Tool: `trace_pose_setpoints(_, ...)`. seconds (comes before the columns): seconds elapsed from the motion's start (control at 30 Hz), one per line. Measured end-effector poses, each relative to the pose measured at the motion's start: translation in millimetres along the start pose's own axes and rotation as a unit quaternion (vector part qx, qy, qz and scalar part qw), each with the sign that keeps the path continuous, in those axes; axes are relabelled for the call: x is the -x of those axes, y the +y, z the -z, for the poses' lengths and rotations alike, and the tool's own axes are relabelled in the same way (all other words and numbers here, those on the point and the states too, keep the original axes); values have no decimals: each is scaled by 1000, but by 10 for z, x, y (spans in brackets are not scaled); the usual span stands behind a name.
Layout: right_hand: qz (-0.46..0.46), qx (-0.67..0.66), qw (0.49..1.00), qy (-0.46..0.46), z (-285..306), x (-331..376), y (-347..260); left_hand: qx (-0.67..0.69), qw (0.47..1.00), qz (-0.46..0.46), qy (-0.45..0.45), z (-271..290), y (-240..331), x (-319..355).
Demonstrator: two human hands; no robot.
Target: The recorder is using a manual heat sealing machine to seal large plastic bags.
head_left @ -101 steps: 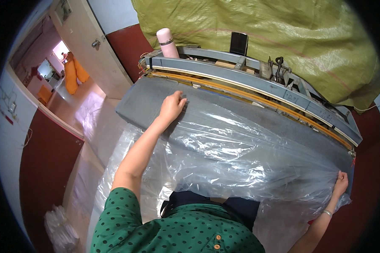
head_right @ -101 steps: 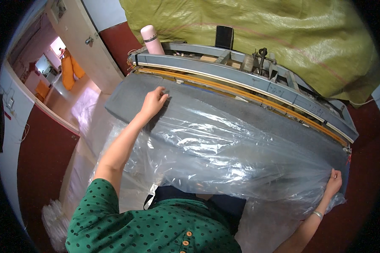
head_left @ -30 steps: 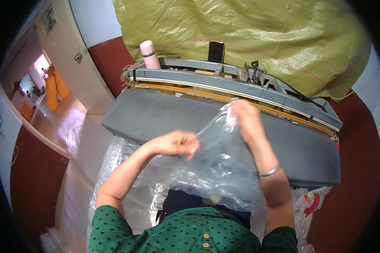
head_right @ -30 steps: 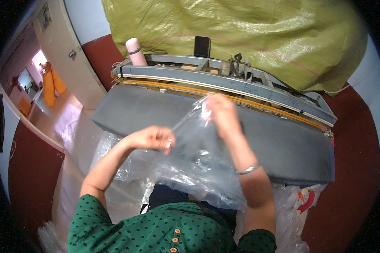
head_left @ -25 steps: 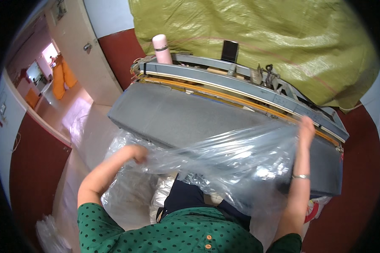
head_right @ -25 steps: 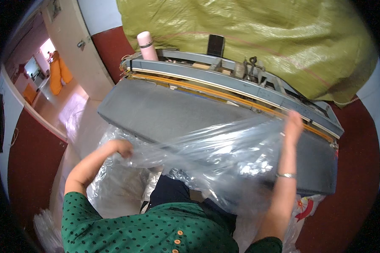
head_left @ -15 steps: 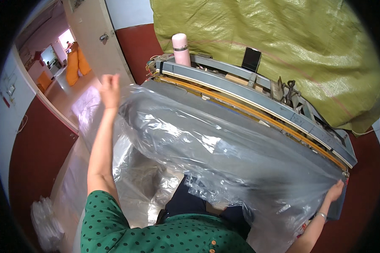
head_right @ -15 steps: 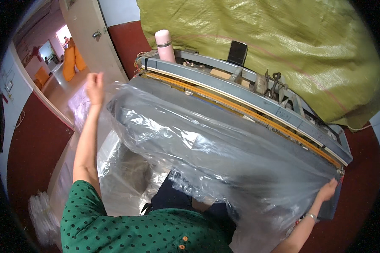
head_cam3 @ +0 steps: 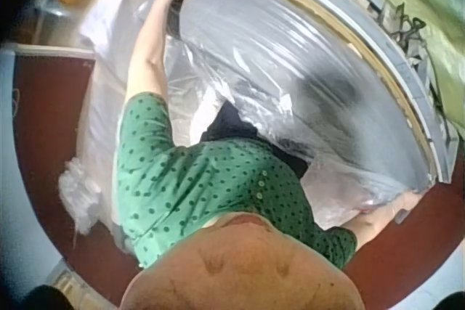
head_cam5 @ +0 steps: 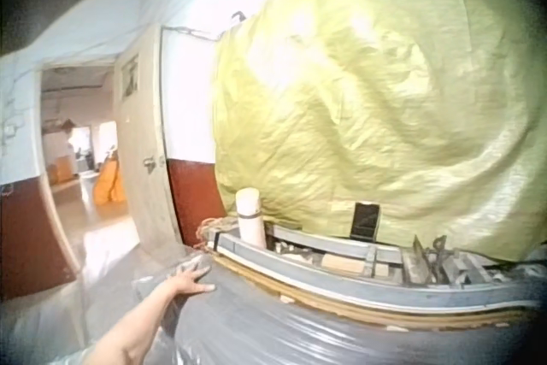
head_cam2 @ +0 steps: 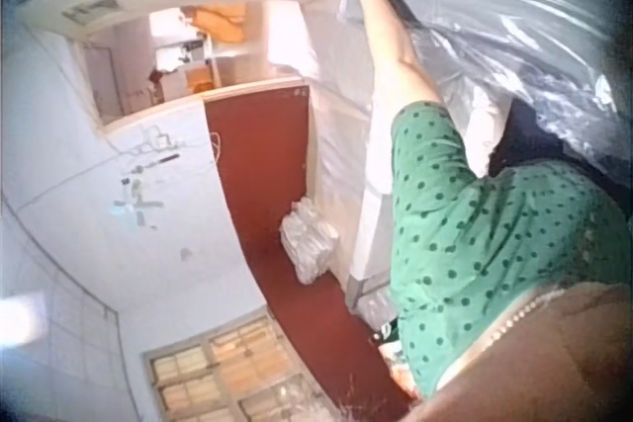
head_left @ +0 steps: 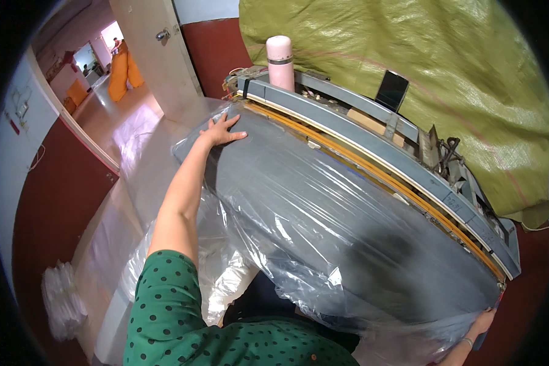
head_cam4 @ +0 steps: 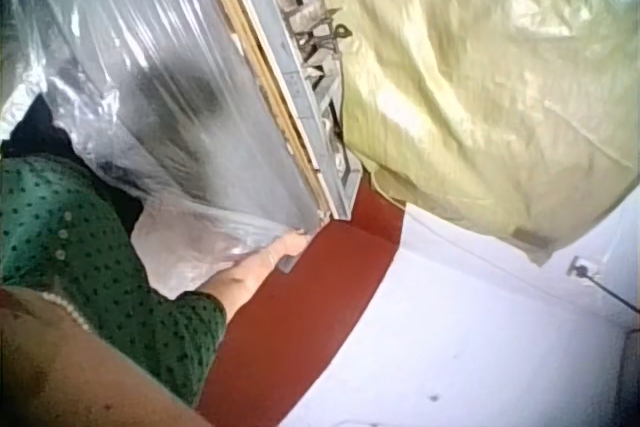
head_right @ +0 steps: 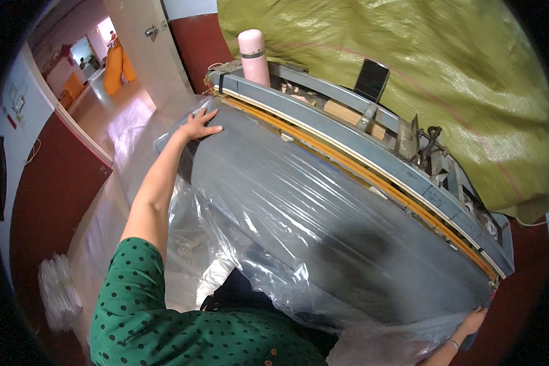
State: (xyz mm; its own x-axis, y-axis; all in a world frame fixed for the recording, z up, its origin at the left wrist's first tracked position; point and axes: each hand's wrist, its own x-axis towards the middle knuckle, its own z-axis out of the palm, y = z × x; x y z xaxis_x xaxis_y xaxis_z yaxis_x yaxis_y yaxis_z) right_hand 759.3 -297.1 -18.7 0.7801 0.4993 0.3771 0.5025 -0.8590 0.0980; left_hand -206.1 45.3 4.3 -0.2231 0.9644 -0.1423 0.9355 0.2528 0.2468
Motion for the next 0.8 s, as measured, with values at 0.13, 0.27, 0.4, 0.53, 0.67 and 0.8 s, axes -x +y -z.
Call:
trace_pose_setpoints(0.13,85,-105,991,2,-2,-144,166,141,978,-114,105,172,-97,-66)
trace_pose_setpoints(0.27,43,-282,958,3,254,-395,436,208,830,-200,477,109,-722,259)
trace_pose_setpoints(0.4,4,-302,951,66,316,-685,380,266,809,57,521,-477,-1708,862)
trace_pose_setpoints(0.53,-2,-387,922,7,258,-733,5,104,938,124,305,-1435,-2250,1419)
trace_pose_setpoints(0.67,197,-376,904,47,528,-503,-635,14,959,83,270,-1847,-2469,1827)
trace_pose_setpoints(0.8,316,-423,849,10,1041,-47,-1499,74,917,205,335,-1508,-2721,2221)
